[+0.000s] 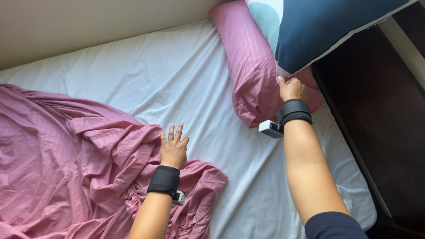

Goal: The person arranges pillows on a bed, placing a green and white striped pillow and a blue and white pillow against the headboard. They then spread a pink fitted sheet over the mattress, tucking it under the corners, and place the pillows back on top of the sheet.

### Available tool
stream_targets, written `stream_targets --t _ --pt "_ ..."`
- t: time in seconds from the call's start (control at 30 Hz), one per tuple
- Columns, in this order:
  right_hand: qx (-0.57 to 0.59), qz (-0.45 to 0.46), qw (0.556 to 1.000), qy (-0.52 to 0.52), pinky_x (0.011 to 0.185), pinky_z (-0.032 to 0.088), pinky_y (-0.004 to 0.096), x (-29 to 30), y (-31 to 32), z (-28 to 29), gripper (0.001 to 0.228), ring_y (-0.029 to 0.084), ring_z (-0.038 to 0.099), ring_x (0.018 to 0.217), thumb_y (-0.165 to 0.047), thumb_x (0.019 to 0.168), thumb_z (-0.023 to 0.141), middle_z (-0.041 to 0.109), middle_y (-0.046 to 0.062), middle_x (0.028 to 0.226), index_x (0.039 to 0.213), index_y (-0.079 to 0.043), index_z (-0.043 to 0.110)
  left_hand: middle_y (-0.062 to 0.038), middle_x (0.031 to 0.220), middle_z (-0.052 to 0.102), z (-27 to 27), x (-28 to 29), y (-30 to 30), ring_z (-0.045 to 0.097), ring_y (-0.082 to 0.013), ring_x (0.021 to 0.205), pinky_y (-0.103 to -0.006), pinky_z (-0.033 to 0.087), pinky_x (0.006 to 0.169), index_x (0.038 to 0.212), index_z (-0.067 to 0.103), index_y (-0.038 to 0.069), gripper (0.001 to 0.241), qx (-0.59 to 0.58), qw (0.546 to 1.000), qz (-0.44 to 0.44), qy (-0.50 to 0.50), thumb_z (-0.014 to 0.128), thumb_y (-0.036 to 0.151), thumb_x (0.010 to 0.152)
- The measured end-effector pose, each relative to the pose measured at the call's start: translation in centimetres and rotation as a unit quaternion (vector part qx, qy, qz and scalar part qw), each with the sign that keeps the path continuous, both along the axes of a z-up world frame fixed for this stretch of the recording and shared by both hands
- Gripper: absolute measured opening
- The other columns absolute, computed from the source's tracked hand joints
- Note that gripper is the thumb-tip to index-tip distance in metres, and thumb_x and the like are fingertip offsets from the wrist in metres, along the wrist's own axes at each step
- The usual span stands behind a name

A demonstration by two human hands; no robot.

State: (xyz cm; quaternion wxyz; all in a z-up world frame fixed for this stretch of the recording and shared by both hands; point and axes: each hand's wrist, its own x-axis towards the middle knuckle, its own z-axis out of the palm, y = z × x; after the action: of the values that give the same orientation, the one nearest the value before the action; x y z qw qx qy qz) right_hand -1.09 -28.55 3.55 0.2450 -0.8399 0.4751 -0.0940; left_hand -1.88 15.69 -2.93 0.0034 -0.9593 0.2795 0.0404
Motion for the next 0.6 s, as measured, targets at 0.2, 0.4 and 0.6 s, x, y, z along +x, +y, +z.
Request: stream_targets --t 0.2,0.4,0.6 --pt "-0.05 -0.01 0.998 0.023 0.088 0.051 0.052 0.2 -4.4 -5.3 0.068 0.044 0.065 0.107 -0.069 0.09 0.067 0.069 0.026 0.113 0.111 -0.005 0.073 -0.008 0.164 0.03 -1.5 -0.2 -2.4 0.022 -0.0339 0.153 -0.065 0.02 0.119 0.116 0.069 0.02 0.032 -0.031 0.999 -0.027 0.003 0.063 0.011 0.086" --pt "0.085 -0.042 0.995 -0.003 0.077 0.058 0.047 0.6 -1.3 2.0 0.066 0.036 0.076 0.079 -0.066 0.093 0.065 0.075 0.018 0.085 0.106 -0.002 0.072 -0.009 0.162 0.033 -1.6 -0.7 -3.9 0.024 -0.0334 0.152 -0.0636 0.022 0.119 0.115 0.07 0.019 0.027 -0.03 0.998 -0.046 0.044 0.063 0.014 0.089" --pt "-0.071 0.009 0.995 -0.071 0.077 0.054 0.054 3.1 -5.9 -5.9 0.049 0.045 0.07 0.086 -0.051 0.098 0.065 0.072 0.025 0.091 0.097 -0.002 0.075 -0.01 0.158 0.042 -3.8 -0.9 -2.6 0.033 -0.0322 0.149 -0.0604 0.027 0.118 0.109 0.074 0.021 0.027 -0.009 0.999 -0.032 0.041 0.062 0.009 0.088"
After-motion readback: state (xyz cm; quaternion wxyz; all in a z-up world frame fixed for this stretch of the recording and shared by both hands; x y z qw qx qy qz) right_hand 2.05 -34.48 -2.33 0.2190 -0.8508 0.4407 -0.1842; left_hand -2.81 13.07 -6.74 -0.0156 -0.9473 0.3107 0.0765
